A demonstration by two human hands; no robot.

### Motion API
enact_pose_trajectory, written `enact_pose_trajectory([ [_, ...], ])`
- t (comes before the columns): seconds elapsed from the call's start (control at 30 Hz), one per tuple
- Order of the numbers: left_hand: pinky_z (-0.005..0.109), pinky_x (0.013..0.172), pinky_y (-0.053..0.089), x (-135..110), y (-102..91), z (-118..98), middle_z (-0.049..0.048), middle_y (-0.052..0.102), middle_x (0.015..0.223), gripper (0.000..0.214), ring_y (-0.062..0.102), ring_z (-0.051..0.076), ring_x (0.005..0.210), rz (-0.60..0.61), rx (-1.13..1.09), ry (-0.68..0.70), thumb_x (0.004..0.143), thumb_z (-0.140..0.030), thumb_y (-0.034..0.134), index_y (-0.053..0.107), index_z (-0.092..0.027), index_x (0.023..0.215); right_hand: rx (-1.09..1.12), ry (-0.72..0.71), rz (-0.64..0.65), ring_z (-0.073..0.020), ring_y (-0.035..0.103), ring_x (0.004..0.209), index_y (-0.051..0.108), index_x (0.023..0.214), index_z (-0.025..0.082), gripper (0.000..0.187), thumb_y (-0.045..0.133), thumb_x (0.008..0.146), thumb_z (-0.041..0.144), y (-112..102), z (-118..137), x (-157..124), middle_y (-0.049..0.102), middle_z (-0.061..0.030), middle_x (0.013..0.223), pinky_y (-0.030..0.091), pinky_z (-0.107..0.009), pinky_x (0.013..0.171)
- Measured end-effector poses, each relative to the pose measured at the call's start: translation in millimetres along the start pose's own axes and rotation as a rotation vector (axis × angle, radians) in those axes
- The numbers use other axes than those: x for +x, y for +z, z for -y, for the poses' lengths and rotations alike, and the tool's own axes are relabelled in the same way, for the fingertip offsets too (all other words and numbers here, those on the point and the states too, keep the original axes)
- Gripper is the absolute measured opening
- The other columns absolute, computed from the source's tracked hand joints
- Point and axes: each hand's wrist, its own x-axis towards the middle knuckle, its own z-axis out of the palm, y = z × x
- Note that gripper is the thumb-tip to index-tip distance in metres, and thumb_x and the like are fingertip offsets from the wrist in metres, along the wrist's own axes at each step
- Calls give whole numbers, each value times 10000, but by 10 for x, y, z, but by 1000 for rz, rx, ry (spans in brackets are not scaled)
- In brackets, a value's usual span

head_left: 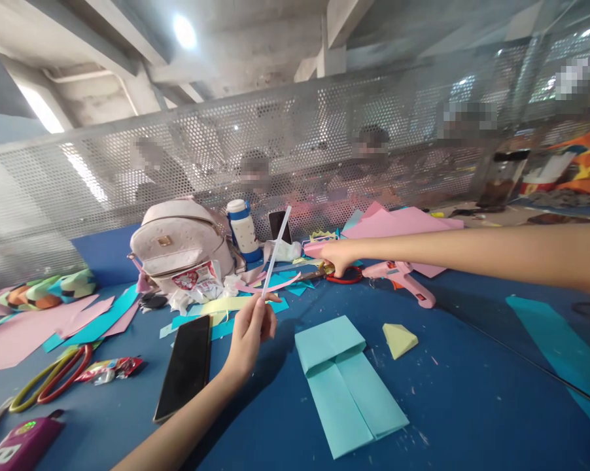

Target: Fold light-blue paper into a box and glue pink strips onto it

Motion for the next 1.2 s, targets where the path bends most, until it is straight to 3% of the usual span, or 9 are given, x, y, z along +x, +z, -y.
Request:
enact_pose_trajectory([
  [0.4,192,427,219,-13,11,-15,-55,458,500,414,299,83,445,9,9,6,999,-523,413,617,-166,1049,19,9,37,-242,632,1037,600,1220,155,338,617,948,355,-27,-99,-48,614,-81,1231,553,-429,859],
  [0.6,193,420,214,-4,14,-26,-53,467,499,419,302,82,437,10,17,6,995,-529,415,614,-165,1048,67,-4,-13,-227,640,1009,597,1210,151,328,606,957,360,-89,55,-107,623,-79,1198,558,-427,849],
  [0.7,193,421,213,-4,13,-26,-54,460,495,417,295,87,439,18,22,2,995,-532,411,615,-172,1043,109,-36,-106,-197,651,911,639,1109,150,279,624,938,370,-268,194,-257,665,-62,1081,543,-368,792],
  [0.77,194,422,206,-10,14,-26,-54,455,498,415,284,89,440,18,21,-4,995,-533,410,615,-175,1043,152,-63,-246,-201,648,887,678,1022,188,199,639,905,344,-418,282,-468,701,-46,1014,472,-284,731],
  [0.87,195,420,204,-22,19,-28,-51,454,500,411,276,92,440,12,13,-14,988,-535,423,621,-178,1039,195,-5,-494,-187,611,807,629,1045,210,259,446,979,381,-521,365,-933,695,-47,952,369,-283,649],
  [0.97,192,422,220,-29,31,-37,-46,459,504,404,306,97,445,-5,2,-21,985,-534,429,624,-182,1027,284,217,-888,-147,471,579,565,800,217,298,423,947,434,-317,332,-1435,559,0,639,284,-298,590],
  [1.07,188,418,219,-26,44,-46,-49,452,499,400,308,96,442,-22,-4,-17,984,-536,428,622,-188,1022,463,378,-1068,-152,344,529,408,625,226,431,372,929,529,146,170,-1795,328,23,534,249,-318,571],
  [1.13,187,412,212,-22,52,-49,-51,448,495,400,293,93,436,-31,-5,-11,982,-539,430,623,-191,1019,636,425,-957,-159,364,532,308,582,231,501,289,947,573,480,39,-1918,343,14,540,303,-327,595],
  [1.2,187,412,209,-22,60,-51,-51,444,494,393,289,92,437,-38,-3,-6,982,-534,435,624,-191,1020,685,445,-832,-176,434,531,352,588,236,515,263,952,589,754,-65,-1957,432,-5,543,338,-336,598],
])
